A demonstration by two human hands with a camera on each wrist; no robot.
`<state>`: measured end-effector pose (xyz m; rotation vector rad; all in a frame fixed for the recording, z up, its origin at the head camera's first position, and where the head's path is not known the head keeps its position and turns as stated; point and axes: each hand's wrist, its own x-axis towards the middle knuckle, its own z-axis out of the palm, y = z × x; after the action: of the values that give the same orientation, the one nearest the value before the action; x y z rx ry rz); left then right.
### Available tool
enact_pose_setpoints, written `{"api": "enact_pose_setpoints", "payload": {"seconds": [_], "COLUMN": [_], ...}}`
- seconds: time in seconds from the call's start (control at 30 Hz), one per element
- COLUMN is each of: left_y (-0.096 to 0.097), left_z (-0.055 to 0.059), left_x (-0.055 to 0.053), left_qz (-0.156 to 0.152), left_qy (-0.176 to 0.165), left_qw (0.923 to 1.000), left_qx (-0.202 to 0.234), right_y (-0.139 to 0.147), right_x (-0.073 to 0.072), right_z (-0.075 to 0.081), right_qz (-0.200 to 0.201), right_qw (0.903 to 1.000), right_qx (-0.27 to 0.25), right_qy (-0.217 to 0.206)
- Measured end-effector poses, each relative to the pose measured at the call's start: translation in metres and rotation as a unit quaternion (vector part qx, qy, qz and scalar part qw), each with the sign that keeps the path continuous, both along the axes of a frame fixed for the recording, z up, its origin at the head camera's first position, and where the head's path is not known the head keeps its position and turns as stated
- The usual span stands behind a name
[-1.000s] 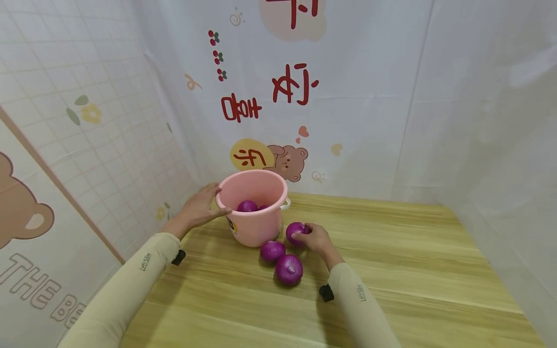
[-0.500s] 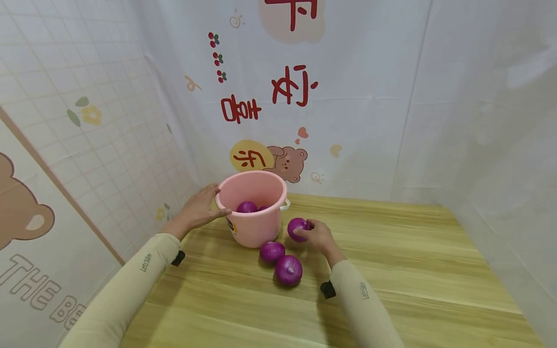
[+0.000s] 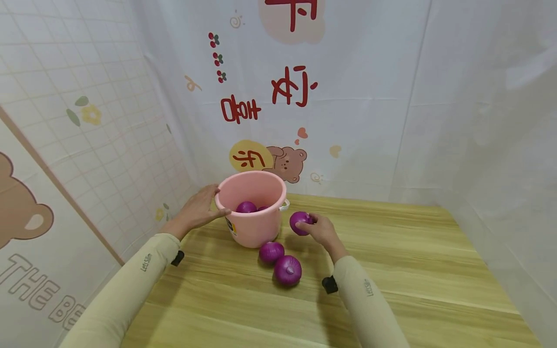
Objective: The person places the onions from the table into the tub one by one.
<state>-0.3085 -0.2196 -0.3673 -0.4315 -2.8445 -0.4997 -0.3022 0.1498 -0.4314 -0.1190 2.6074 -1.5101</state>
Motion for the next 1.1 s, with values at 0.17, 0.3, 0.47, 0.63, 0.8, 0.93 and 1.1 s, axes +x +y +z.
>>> {"api": "enact_pose_setpoints", "payload": {"seconds": [0.17,0.3,0.47,0.63,0.8,0.93,1.1], "left_y": [-0.001,-0.001,-0.001,-0.001,-0.001,-0.001,-0.001], "left_z": [0.000,0.000,-0.001,0.000,0.000,-0.001,-0.001], "left_x": [-0.001,-0.001,0.001,0.003,0.003,0.002,0.000], "left_qz": [-0.005,-0.004,0.000,-0.002,-0.005,-0.001,0.000], "left_qy": [0.002,0.001,-0.003,-0.004,0.000,-0.005,-0.016], "left_qw": [1.0000,1.0000,0.9999,0.9999,0.9999,0.9999,0.9998], "left_qx": [0.001,0.002,0.014,0.015,0.015,0.013,0.012], "right_y": [0.003,0.005,0.007,0.009,0.009,0.006,0.003], "right_x": [-0.001,-0.003,-0.005,-0.008,-0.012,-0.013,-0.014], "right_z": [0.007,0.012,0.021,0.032,0.045,0.060,0.077], "right_qz": [-0.005,-0.009,0.003,0.010,0.009,0.000,0.003], "right_qw": [1.0000,0.9999,0.9999,0.9996,0.9987,0.9980,0.9972], "right_qx": [0.001,0.005,-0.010,-0.023,-0.035,-0.039,-0.032], "right_qy": [-0.004,-0.006,0.001,0.009,0.037,0.050,0.067]}}
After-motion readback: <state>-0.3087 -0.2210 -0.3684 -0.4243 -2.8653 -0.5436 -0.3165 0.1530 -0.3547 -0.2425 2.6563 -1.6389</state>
